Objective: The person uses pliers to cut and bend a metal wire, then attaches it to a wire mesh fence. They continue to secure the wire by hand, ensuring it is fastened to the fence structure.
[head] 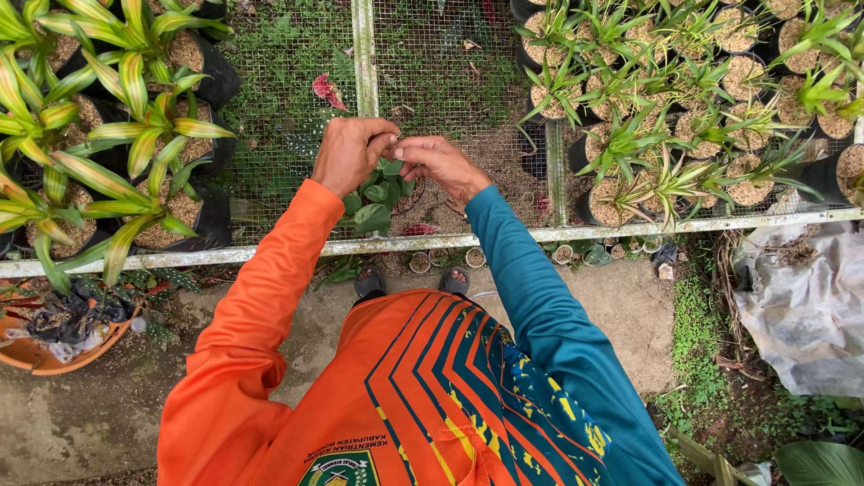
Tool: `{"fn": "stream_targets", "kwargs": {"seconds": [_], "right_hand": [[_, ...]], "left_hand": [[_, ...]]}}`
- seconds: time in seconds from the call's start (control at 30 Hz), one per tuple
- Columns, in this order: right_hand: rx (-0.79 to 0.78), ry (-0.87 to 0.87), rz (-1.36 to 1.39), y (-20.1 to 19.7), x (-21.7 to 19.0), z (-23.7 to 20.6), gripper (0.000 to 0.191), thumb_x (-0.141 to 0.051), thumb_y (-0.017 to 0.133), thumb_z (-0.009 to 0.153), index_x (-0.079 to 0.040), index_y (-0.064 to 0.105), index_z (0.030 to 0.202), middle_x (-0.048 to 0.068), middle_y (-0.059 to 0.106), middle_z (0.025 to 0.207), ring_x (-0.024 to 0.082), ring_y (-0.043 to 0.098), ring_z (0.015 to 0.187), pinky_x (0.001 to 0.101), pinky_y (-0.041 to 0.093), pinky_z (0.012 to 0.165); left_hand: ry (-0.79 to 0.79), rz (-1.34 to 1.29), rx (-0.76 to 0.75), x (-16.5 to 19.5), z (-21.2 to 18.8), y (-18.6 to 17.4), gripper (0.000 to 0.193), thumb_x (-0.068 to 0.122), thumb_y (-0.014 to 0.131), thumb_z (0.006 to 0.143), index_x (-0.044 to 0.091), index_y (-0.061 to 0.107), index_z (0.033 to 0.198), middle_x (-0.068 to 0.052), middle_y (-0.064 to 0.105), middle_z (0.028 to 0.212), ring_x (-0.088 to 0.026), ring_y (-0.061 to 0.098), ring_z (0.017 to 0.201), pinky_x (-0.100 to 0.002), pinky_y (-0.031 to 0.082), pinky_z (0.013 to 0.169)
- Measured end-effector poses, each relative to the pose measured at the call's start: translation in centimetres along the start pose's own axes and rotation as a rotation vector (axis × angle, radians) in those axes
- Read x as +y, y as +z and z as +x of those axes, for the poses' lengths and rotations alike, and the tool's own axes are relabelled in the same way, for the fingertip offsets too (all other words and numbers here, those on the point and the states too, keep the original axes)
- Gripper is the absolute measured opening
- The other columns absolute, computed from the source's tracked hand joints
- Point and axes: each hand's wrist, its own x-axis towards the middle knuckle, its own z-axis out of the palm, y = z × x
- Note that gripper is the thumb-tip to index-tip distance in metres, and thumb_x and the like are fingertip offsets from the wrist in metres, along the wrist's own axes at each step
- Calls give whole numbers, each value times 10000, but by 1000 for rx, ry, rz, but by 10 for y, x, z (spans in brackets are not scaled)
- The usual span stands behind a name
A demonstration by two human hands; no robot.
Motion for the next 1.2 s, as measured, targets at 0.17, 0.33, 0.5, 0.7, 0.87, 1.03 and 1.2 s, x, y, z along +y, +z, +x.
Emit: {"fn": "stream_targets", "kwargs": {"seconds": [0.17,0.33,0.5,0.7,0.87,1.03,1.2], "right_hand": [[-18,-27,-52,0,-2,1,374,-302,686,981,-26,720,1230,23,712,987,119,656,861,289,546,797],[-1,-86,-114,1,-3,1,359,-324,651,1005,-29,752,1184,24,720,969,118,629,842,299,528,757],[-4,-75,-106,-1,-2,1,345,-312,662,1007,-30,756,1184,32,714,959,123,633,850,299,529,765],[7,-107,-154,1,-1,-1,356,-218,757,943,-18,726,1236,40,728,1031,128,640,868,324,552,782],[63,-143,-377,6,-1,-4,364,-167,759,919,-56,719,1264,34,745,1072,126,653,906,319,571,818],[74,-170,-347,8,2,-4,328,-132,723,940,-60,722,1260,26,758,1080,103,667,936,308,574,840],[202,-212,-464,10,6,0,255,-115,737,939,-45,751,1183,35,779,1003,97,674,867,306,576,772]], "left_hand": [[-12,-26,-10,-1,2,-3,119,-1,692,945,-11,759,1042,-155,764,835,-220,765,699,-340,597,642],[58,14,-15,0,6,-5,111,1,693,949,-14,748,1045,-149,749,831,-231,749,691,-354,583,643],[61,67,-30,1,6,-4,105,17,716,925,2,758,1020,-137,739,803,-254,732,682,-371,570,634],[72,84,-11,0,3,-3,116,-3,715,912,0,759,1019,-152,749,866,-273,739,722,-376,576,649],[89,71,6,-2,4,-6,134,-16,707,920,-2,758,1043,-161,750,900,-289,743,759,-386,584,694],[143,104,19,-1,5,-10,131,1,723,921,11,763,1045,-155,755,921,-307,740,803,-401,582,738],[140,114,-5,-2,4,-9,142,11,725,917,22,753,1056,-153,739,914,-323,728,804,-407,573,712]]}}
